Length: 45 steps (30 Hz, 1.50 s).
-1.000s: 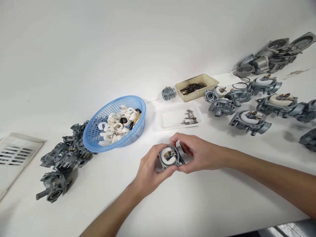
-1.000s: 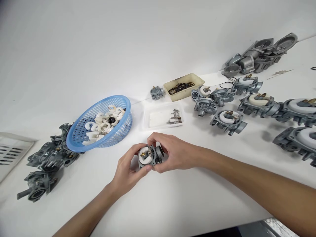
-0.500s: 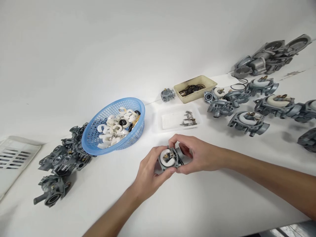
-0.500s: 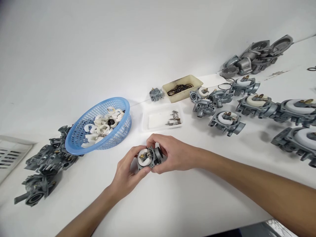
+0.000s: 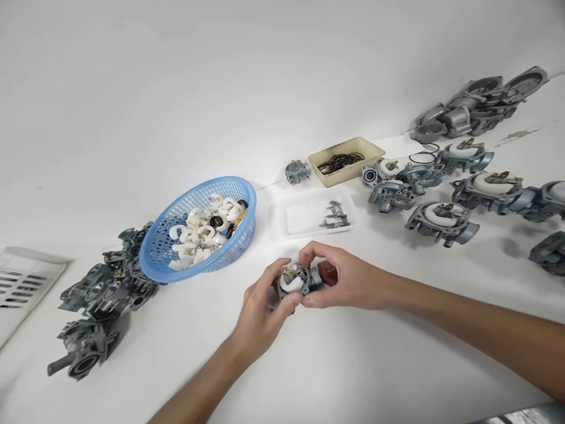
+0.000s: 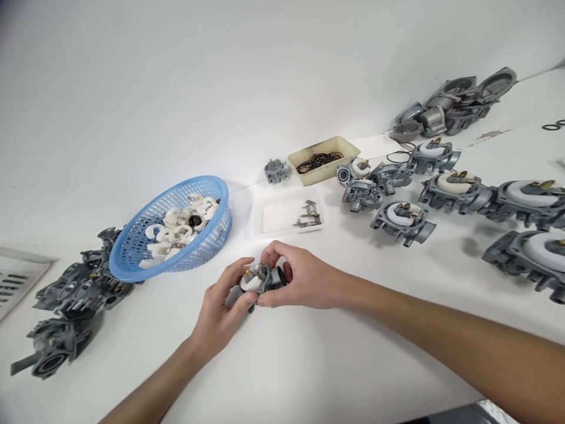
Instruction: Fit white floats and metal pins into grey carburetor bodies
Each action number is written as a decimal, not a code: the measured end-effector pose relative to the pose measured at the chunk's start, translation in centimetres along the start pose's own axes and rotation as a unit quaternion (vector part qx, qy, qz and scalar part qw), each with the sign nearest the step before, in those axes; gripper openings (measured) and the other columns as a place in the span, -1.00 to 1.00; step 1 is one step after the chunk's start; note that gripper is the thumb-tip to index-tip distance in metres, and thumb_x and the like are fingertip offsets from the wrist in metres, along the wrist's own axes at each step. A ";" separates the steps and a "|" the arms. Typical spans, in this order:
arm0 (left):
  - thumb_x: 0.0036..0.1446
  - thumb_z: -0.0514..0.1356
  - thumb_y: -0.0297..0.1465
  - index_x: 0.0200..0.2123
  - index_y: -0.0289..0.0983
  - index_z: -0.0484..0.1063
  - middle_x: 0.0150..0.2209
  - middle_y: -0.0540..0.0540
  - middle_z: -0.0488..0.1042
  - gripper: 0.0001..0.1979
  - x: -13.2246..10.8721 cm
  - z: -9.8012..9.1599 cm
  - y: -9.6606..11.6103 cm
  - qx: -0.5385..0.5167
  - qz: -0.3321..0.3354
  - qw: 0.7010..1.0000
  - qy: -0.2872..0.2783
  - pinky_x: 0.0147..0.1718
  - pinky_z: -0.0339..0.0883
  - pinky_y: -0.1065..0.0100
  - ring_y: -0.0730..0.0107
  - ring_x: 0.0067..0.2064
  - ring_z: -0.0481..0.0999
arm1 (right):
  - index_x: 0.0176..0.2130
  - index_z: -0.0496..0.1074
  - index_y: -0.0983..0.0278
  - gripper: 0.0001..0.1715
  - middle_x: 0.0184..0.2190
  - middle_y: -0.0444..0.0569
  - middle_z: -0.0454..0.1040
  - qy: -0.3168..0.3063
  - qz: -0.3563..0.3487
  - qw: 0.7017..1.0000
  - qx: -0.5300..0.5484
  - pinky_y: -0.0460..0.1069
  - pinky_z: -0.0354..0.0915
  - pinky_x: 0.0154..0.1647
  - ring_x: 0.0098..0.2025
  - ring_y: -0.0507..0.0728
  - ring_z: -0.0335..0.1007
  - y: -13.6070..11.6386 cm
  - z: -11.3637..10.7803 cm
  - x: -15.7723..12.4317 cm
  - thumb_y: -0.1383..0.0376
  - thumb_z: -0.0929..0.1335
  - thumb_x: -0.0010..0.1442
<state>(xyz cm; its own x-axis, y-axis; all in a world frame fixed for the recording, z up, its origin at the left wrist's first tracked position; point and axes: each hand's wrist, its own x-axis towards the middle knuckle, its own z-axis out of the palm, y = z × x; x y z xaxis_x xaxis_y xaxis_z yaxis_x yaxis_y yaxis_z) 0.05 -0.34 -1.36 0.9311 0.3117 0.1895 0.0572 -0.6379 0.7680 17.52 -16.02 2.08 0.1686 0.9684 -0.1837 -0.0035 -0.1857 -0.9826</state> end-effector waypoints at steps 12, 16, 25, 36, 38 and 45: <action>0.31 0.24 -0.23 0.21 -0.07 0.25 -0.05 -0.03 0.54 -0.55 -0.1 -0.1 0.4 0.076 0.064 0.995 0.019 -0.28 0.43 0.45 0.39 -0.18 0.54 | -0.08 0.27 0.13 -0.48 -0.51 -0.33 0.18 0.002 -0.048 0.996 -0.070 -0.09 0.10 -0.48 -0.47 -0.02 0.08 0.8 -0.3 0.0 0.24 0.52 0.04; 0.32 0.23 -0.19 0.20 -0.09 0.25 -0.05 -0.05 0.53 -0.56 -0.1 -0.2 0.4 0.096 0.095 0.991 0.007 -0.20 0.46 0.40 0.36 -0.15 0.55 | -0.08 0.27 0.14 -0.53 -0.51 -0.32 0.22 -0.020 -0.059 0.992 -0.107 -0.07 0.15 -0.46 -0.45 0.01 0.14 0.5 -0.8 -0.1 0.25 0.49 0.07; 0.33 0.20 -0.12 0.22 -0.15 0.20 0.02 -0.17 0.54 -0.50 -0.1 -0.1 0.2 0.154 0.165 0.974 0.015 -0.10 0.49 0.27 0.24 -0.05 0.59 | -0.20 0.35 0.18 -0.69 -0.53 -0.28 0.23 0.028 -0.104 0.973 -0.203 -0.07 0.16 -0.41 -0.45 0.01 0.19 0.5 -0.8 -0.1 0.27 0.46 0.04; 0.30 0.21 -0.17 0.20 -0.16 0.21 -0.01 -0.15 0.55 -0.53 0.0 -0.2 0.7 0.152 0.153 0.976 0.013 -0.12 0.49 0.27 0.24 -0.08 0.59 | -0.20 0.34 0.17 -0.73 -0.54 -0.28 0.23 0.049 -0.113 0.973 -0.196 -0.07 0.18 -0.44 -0.46 0.02 0.20 1.3 -0.5 0.1 0.26 0.43 0.08; 0.30 0.22 -0.18 0.19 -0.15 0.21 -0.02 -0.14 0.55 -0.53 0.0 -0.2 0.7 0.149 0.148 0.978 0.010 -0.12 0.49 0.27 0.24 -0.08 0.59 | -0.19 0.35 0.16 -0.74 -0.56 -0.29 0.23 0.054 -0.116 0.973 -0.192 -0.07 0.19 -0.44 -0.47 0.02 0.19 1.5 -0.4 0.2 0.26 0.43 0.09; 0.29 0.22 -0.20 0.17 -0.16 0.24 -0.03 -0.15 0.56 -0.55 0.1 -0.2 0.8 0.142 0.147 0.979 0.006 -0.13 0.48 0.27 0.24 -0.10 0.59 | -0.18 0.34 0.17 -0.73 -0.55 -0.29 0.24 0.048 -0.123 0.972 -0.193 -0.07 0.20 -0.42 -0.47 0.02 0.20 1.4 -0.5 0.0 0.28 0.42 0.09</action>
<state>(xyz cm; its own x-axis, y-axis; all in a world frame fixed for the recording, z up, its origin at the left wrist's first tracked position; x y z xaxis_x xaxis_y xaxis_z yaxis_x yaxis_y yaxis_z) 0.17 -0.71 -0.58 0.9178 0.0926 0.3860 -0.1130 -0.8713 0.4776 17.99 -16.33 0.71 0.2090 0.9748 0.0776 0.4163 -0.0168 -0.9091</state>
